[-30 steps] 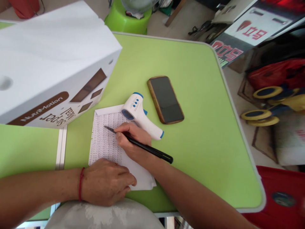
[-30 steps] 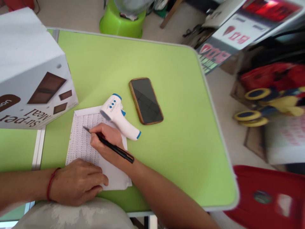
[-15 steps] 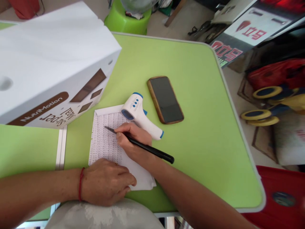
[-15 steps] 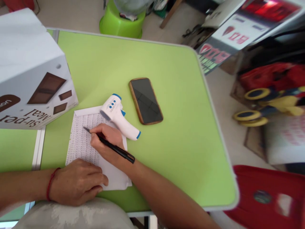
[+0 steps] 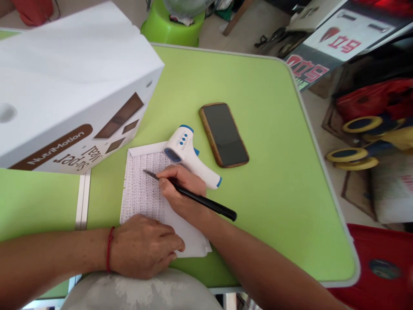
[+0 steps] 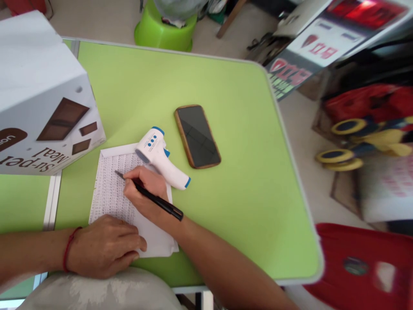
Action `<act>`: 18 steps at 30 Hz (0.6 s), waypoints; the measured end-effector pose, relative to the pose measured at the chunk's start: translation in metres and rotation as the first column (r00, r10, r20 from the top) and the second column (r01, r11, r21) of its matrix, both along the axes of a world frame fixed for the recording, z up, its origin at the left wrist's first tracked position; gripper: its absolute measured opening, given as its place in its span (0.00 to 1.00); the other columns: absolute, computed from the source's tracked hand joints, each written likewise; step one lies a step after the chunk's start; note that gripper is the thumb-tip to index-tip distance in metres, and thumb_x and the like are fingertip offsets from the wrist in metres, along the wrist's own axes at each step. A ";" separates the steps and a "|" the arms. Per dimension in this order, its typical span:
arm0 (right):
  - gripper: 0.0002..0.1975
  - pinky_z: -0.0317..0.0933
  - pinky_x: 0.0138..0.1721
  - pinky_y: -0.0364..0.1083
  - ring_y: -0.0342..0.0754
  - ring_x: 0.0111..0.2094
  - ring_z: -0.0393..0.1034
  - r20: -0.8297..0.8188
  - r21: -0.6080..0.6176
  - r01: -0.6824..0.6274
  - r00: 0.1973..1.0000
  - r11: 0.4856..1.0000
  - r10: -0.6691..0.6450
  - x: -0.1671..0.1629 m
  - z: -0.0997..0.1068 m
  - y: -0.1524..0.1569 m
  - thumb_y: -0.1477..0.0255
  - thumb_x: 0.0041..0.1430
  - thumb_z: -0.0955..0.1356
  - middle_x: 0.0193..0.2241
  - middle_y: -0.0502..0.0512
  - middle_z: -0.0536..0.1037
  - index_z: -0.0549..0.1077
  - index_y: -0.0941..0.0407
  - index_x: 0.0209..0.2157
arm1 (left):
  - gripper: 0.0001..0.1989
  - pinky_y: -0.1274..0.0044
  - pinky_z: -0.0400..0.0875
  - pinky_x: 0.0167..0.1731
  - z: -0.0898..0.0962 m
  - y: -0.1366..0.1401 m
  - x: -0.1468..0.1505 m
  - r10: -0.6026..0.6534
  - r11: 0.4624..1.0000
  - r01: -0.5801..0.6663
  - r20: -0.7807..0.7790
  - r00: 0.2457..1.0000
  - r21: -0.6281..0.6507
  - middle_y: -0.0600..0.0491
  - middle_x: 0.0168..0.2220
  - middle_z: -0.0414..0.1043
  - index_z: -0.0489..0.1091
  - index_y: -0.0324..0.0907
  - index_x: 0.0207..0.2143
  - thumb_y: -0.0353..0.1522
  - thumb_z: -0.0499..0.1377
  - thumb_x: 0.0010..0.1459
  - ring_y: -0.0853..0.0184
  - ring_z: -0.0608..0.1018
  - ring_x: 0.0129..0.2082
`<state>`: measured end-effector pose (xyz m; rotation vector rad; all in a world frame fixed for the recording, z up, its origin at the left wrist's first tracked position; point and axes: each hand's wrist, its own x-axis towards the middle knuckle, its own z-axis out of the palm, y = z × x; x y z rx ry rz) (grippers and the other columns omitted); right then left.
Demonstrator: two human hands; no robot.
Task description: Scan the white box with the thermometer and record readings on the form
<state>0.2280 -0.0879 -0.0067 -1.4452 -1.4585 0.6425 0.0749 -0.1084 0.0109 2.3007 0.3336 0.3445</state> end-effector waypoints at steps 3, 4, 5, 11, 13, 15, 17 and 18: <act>0.06 0.62 0.22 0.40 0.40 0.20 0.67 0.032 -0.020 0.007 0.999 1.000 -0.007 0.000 0.000 0.001 0.76 0.51 0.64 0.20 0.45 0.74 0.73 0.54 0.26 | 0.07 0.75 0.64 0.23 0.000 0.001 0.000 0.001 1.000 0.000 -0.013 1.000 0.009 0.56 0.29 0.74 0.70 0.40 0.37 0.28 0.53 0.60 0.69 0.73 0.24; 0.06 0.61 0.21 0.40 0.40 0.20 0.66 0.040 -0.023 0.012 0.999 1.000 -0.011 0.000 0.000 0.001 0.75 0.51 0.64 0.19 0.45 0.74 0.73 0.54 0.26 | 0.07 0.75 0.64 0.23 0.001 0.001 0.000 -0.002 1.000 0.003 -0.022 1.000 0.012 0.56 0.29 0.73 0.70 0.40 0.37 0.28 0.53 0.60 0.69 0.73 0.24; 0.06 0.61 0.21 0.40 0.40 0.19 0.66 0.043 -0.023 0.015 0.999 1.000 -0.014 0.000 0.000 0.001 0.75 0.50 0.64 0.19 0.45 0.73 0.73 0.54 0.26 | 0.07 0.75 0.64 0.23 0.001 0.001 0.000 -0.005 1.000 0.005 -0.028 1.000 0.012 0.56 0.29 0.73 0.70 0.40 0.36 0.28 0.53 0.60 0.69 0.73 0.24; 0.07 0.61 0.22 0.40 0.39 0.20 0.65 0.006 -0.013 0.007 1.000 1.000 -0.007 0.000 0.000 -0.001 0.77 0.51 0.64 0.18 0.44 0.72 0.73 0.54 0.26 | 0.07 0.74 0.64 0.23 0.000 0.000 0.000 0.002 1.000 -0.002 -0.013 1.000 0.018 0.56 0.28 0.73 0.70 0.40 0.37 0.28 0.52 0.60 0.68 0.73 0.24; 0.07 0.61 0.21 0.40 0.40 0.20 0.65 -0.013 -0.002 -0.005 1.000 1.000 0.005 0.001 -0.001 -0.001 0.77 0.51 0.64 0.18 0.44 0.72 0.73 0.54 0.27 | 0.07 0.74 0.64 0.23 -0.001 -0.001 0.000 0.001 1.000 -0.001 -0.013 1.000 0.017 0.56 0.28 0.73 0.70 0.40 0.37 0.28 0.52 0.61 0.68 0.73 0.24; 0.06 0.61 0.22 0.40 0.40 0.20 0.65 -0.034 0.025 -0.029 0.999 0.999 0.030 0.001 -0.002 -0.001 0.77 0.52 0.64 0.19 0.45 0.72 0.73 0.54 0.27 | 0.07 0.75 0.64 0.23 -0.001 -0.001 0.000 -0.003 1.000 0.003 -0.018 1.000 0.014 0.56 0.29 0.73 0.70 0.40 0.37 0.28 0.52 0.61 0.68 0.74 0.24; 0.06 0.61 0.22 0.40 0.39 0.20 0.65 -0.042 0.054 -0.060 0.997 0.997 0.062 0.001 -0.003 0.000 0.77 0.52 0.64 0.19 0.45 0.72 0.73 0.54 0.27 | 0.07 0.75 0.65 0.23 -0.001 0.000 0.000 -0.003 1.000 0.004 -0.019 1.000 0.013 0.56 0.29 0.74 0.70 0.40 0.37 0.28 0.52 0.61 0.68 0.74 0.25; 0.06 0.61 0.23 0.40 0.39 0.20 0.65 -0.040 0.060 -0.073 0.996 0.996 0.075 0.001 -0.003 0.000 0.77 0.52 0.65 0.19 0.45 0.73 0.73 0.54 0.28 | 0.07 0.75 0.65 0.24 -0.001 0.000 0.000 -0.003 1.000 0.003 -0.014 1.000 0.011 0.56 0.29 0.74 0.70 0.40 0.37 0.28 0.52 0.61 0.68 0.74 0.25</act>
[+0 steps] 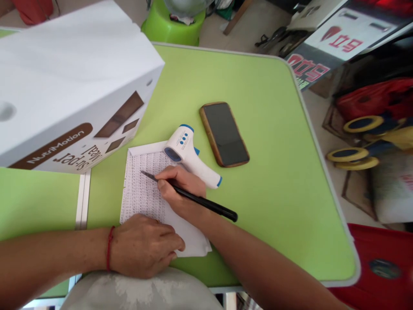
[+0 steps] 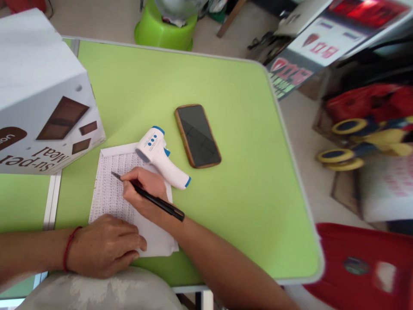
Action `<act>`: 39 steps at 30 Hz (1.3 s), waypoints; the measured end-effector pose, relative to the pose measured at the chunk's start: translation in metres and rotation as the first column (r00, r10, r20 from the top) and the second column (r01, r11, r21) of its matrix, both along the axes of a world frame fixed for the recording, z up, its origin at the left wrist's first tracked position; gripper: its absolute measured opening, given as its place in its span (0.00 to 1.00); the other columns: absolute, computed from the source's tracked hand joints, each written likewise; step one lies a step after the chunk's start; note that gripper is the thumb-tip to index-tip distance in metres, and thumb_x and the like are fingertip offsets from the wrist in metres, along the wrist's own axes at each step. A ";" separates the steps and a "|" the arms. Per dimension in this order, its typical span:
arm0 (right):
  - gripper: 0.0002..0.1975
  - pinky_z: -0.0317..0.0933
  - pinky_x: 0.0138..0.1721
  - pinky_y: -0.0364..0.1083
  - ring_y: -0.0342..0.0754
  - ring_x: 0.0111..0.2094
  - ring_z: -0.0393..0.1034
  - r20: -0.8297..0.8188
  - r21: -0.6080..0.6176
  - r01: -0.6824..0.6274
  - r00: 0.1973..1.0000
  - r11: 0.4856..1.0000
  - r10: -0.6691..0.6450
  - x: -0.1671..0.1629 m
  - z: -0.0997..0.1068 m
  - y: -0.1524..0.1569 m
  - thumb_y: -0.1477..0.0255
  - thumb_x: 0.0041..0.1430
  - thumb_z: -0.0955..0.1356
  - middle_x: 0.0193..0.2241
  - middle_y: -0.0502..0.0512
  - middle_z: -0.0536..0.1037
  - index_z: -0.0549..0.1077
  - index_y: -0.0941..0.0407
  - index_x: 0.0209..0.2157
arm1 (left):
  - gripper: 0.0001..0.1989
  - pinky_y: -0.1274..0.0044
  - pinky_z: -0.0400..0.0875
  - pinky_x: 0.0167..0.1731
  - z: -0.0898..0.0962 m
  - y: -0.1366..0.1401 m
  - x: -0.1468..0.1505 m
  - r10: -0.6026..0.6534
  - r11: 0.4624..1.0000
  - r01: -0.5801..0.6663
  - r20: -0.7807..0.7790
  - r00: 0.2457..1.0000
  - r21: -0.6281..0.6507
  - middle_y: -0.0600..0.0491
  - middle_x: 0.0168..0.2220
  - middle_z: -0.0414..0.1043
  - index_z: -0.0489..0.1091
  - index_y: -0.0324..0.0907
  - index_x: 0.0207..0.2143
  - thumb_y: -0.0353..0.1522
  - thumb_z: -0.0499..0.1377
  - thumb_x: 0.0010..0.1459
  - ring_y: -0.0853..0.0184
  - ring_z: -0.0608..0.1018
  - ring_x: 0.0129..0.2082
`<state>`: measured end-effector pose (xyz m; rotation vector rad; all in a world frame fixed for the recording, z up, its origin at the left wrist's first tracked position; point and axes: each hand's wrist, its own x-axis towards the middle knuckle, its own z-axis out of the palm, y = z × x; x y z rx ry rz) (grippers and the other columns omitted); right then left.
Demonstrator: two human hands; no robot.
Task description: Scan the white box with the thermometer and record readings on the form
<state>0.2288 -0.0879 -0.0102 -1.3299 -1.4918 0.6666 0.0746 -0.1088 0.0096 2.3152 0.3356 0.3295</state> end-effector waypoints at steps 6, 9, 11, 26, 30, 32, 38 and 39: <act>0.06 0.60 0.21 0.40 0.40 0.20 0.65 0.075 -0.028 -0.032 0.997 0.999 0.034 0.000 0.001 0.001 0.75 0.52 0.64 0.19 0.45 0.73 0.73 0.54 0.28 | 0.07 0.75 0.65 0.24 -0.001 0.000 0.000 0.015 1.000 -0.014 0.035 0.999 -0.022 0.56 0.30 0.74 0.70 0.40 0.38 0.28 0.52 0.61 0.69 0.74 0.25; 0.07 0.61 0.23 0.40 0.39 0.20 0.65 0.115 -0.042 -0.044 0.992 0.998 0.049 0.000 0.006 0.001 0.77 0.51 0.64 0.20 0.45 0.74 0.73 0.54 0.27 | 0.07 0.75 0.65 0.24 -0.002 -0.001 0.000 0.023 1.000 -0.023 0.037 0.999 -0.019 0.56 0.29 0.74 0.70 0.40 0.37 0.28 0.52 0.61 0.69 0.74 0.25; 0.07 0.61 0.24 0.40 0.39 0.20 0.65 0.132 -0.057 -0.041 0.990 0.998 0.048 0.000 0.007 0.001 0.78 0.51 0.64 0.21 0.45 0.74 0.72 0.54 0.27 | 0.07 0.75 0.65 0.24 -0.002 -0.001 0.000 0.022 1.000 -0.022 0.035 0.999 -0.013 0.56 0.29 0.74 0.70 0.40 0.37 0.28 0.52 0.61 0.69 0.74 0.25; 0.06 0.60 0.22 0.40 0.40 0.20 0.66 0.107 -0.041 -0.014 0.994 0.999 0.018 0.000 0.001 0.001 0.77 0.50 0.64 0.20 0.45 0.74 0.72 0.53 0.26 | 0.07 0.75 0.65 0.24 0.000 0.000 0.000 0.009 1.000 -0.009 0.021 1.000 -0.018 0.56 0.31 0.75 0.69 0.40 0.38 0.28 0.52 0.61 0.69 0.75 0.26; 0.06 0.60 0.21 0.40 0.40 0.20 0.65 0.106 -0.087 0.023 0.994 0.996 -0.014 0.000 0.001 0.000 0.75 0.49 0.63 0.18 0.45 0.73 0.72 0.54 0.25 | 0.07 0.75 0.65 0.24 0.000 0.000 0.000 0.006 1.000 -0.006 0.020 1.000 -0.011 0.56 0.30 0.75 0.69 0.40 0.38 0.28 0.52 0.61 0.69 0.74 0.25; 0.06 0.60 0.21 0.41 0.40 0.20 0.65 0.084 -0.079 0.027 0.996 0.997 -0.020 0.000 0.001 0.000 0.75 0.49 0.63 0.18 0.45 0.72 0.72 0.54 0.26 | 0.07 0.75 0.65 0.24 0.000 0.000 -0.001 -0.004 1.000 0.004 0.005 1.000 -0.006 0.55 0.30 0.74 0.69 0.40 0.38 0.28 0.51 0.61 0.69 0.74 0.26; 0.06 0.59 0.21 0.40 0.39 0.19 0.64 0.051 -0.046 0.007 0.999 0.999 -0.005 0.000 0.001 0.001 0.76 0.50 0.64 0.18 0.45 0.72 0.72 0.54 0.26 | 0.07 0.75 0.65 0.24 0.001 0.001 0.000 -0.013 1.000 0.013 -0.008 1.000 -0.004 0.55 0.30 0.75 0.69 0.40 0.38 0.28 0.51 0.62 0.69 0.74 0.25; 0.06 0.60 0.22 0.41 0.40 0.20 0.64 0.057 -0.047 0.011 0.998 0.999 -0.009 0.000 0.001 0.001 0.76 0.50 0.64 0.19 0.45 0.72 0.72 0.54 0.26 | 0.07 0.75 0.64 0.23 0.001 0.001 0.000 -0.011 1.000 0.011 -0.011 1.000 0.000 0.55 0.30 0.74 0.69 0.40 0.37 0.28 0.51 0.62 0.69 0.74 0.25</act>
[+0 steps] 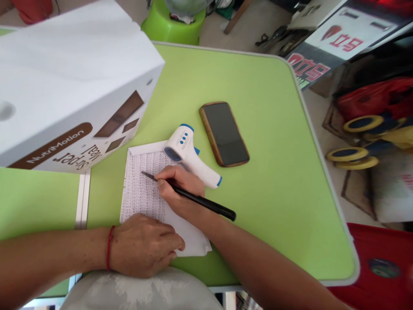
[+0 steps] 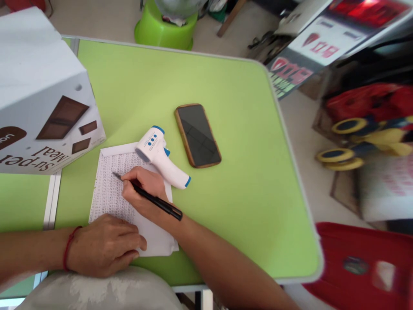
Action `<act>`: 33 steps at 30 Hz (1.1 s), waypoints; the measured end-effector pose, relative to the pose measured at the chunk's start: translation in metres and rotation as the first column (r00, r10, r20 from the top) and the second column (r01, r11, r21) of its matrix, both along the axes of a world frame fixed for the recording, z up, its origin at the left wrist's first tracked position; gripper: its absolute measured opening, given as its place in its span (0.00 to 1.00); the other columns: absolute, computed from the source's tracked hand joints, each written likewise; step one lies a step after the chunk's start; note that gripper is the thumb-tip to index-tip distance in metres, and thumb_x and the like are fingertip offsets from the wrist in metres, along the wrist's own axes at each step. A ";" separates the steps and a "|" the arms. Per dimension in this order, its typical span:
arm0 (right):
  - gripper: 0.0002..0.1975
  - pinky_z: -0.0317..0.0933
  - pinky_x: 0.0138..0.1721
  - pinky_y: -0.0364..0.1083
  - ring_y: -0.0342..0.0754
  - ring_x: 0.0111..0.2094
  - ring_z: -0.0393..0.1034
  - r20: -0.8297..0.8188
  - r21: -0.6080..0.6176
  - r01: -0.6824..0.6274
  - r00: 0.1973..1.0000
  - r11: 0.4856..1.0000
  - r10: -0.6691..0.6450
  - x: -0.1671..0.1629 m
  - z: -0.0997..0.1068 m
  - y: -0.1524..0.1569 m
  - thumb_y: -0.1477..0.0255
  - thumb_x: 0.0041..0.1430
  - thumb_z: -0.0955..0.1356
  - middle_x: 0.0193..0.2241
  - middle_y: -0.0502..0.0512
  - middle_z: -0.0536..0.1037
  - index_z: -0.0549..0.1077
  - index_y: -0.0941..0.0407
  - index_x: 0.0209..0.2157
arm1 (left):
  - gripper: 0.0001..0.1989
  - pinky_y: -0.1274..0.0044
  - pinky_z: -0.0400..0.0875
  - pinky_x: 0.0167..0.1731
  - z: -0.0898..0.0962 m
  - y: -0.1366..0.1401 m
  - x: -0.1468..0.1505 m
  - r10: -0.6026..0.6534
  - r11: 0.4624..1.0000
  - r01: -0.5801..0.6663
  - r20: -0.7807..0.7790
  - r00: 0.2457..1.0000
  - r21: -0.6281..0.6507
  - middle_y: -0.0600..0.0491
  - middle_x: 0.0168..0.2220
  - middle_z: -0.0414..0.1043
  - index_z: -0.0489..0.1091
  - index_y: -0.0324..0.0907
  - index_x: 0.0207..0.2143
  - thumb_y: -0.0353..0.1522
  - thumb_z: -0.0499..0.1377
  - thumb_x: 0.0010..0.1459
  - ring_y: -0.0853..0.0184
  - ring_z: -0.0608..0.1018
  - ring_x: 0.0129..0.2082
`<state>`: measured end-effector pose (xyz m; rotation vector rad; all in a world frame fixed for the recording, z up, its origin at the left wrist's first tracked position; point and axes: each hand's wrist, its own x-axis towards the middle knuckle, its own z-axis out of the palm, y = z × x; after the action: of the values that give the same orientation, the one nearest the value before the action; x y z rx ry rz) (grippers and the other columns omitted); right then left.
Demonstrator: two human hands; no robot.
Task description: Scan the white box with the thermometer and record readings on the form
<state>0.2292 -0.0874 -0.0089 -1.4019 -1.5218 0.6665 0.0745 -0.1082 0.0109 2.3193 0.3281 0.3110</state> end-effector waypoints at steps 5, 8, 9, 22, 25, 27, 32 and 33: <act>0.06 0.59 0.21 0.41 0.40 0.19 0.64 0.026 0.013 0.016 1.000 1.000 -0.016 0.000 -0.001 -0.001 0.75 0.50 0.63 0.18 0.45 0.72 0.72 0.54 0.25 | 0.07 0.75 0.65 0.24 0.001 0.000 0.000 -0.001 1.000 0.001 -0.005 1.000 -0.006 0.55 0.30 0.74 0.69 0.40 0.38 0.28 0.52 0.61 0.69 0.74 0.25; 0.06 0.59 0.21 0.41 0.40 0.19 0.65 0.032 0.003 0.047 0.998 0.999 -0.047 0.000 -0.001 -0.001 0.75 0.50 0.64 0.18 0.46 0.73 0.72 0.54 0.25 | 0.07 0.75 0.65 0.24 0.001 0.000 0.000 0.000 1.000 0.000 -0.013 1.000 0.001 0.55 0.29 0.74 0.69 0.40 0.37 0.28 0.52 0.61 0.69 0.74 0.25; 0.06 0.60 0.21 0.41 0.40 0.19 0.65 0.032 0.003 0.053 0.998 0.999 -0.053 0.000 0.000 -0.001 0.75 0.50 0.64 0.18 0.45 0.73 0.73 0.54 0.25 | 0.07 0.75 0.65 0.24 0.000 0.000 0.000 0.001 1.000 -0.001 -0.014 1.000 0.006 0.55 0.29 0.74 0.69 0.40 0.37 0.29 0.52 0.61 0.69 0.74 0.25; 0.07 0.61 0.21 0.42 0.41 0.20 0.65 0.083 0.104 0.013 0.996 0.994 -0.021 0.001 -0.001 0.000 0.78 0.50 0.63 0.19 0.45 0.72 0.71 0.53 0.26 | 0.07 0.76 0.66 0.24 -0.001 0.000 0.000 -0.002 1.000 0.001 -0.005 1.000 -0.016 0.55 0.31 0.75 0.69 0.40 0.38 0.28 0.52 0.61 0.69 0.75 0.27; 0.08 0.67 0.27 0.44 0.44 0.25 0.70 0.263 0.248 -0.122 0.963 0.961 0.054 0.006 0.003 0.005 0.79 0.53 0.64 0.23 0.49 0.75 0.72 0.53 0.29 | 0.06 0.77 0.67 0.26 -0.005 0.002 -0.002 -0.006 1.000 0.006 -0.013 1.000 -0.015 0.55 0.31 0.75 0.68 0.41 0.39 0.28 0.53 0.60 0.69 0.76 0.27; 0.08 0.69 0.33 0.46 0.47 0.31 0.72 0.436 0.284 -0.229 0.896 0.931 0.087 0.013 0.009 0.008 0.77 0.58 0.64 0.28 0.53 0.77 0.74 0.53 0.33 | 0.06 0.77 0.68 0.27 -0.008 0.005 -0.002 -0.015 1.000 0.015 -0.047 0.999 -0.003 0.56 0.31 0.74 0.68 0.41 0.40 0.28 0.54 0.60 0.69 0.76 0.28; 0.14 0.66 0.39 0.50 0.51 0.37 0.68 0.786 0.129 -0.415 0.597 0.901 0.162 0.025 0.014 0.010 0.79 0.65 0.59 0.36 0.60 0.76 0.74 0.58 0.43 | 0.06 0.76 0.68 0.24 0.000 0.002 -0.001 -0.020 0.982 0.034 -0.079 0.997 0.185 0.54 0.31 0.74 0.68 0.40 0.39 0.29 0.55 0.59 0.67 0.75 0.27; 0.15 0.65 0.39 0.51 0.52 0.37 0.68 0.825 0.071 -0.431 0.532 0.900 0.190 0.025 0.014 0.009 0.80 0.65 0.58 0.37 0.62 0.75 0.73 0.59 0.44 | 0.05 0.75 0.67 0.23 0.007 0.000 -0.001 -0.029 0.966 0.039 -0.044 0.999 0.256 0.53 0.31 0.73 0.68 0.40 0.38 0.29 0.53 0.60 0.67 0.75 0.27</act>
<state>0.2546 -0.0786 0.0050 -1.2682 -2.5363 -0.0618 0.0730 -0.1079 0.0174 2.5857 0.2807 0.3054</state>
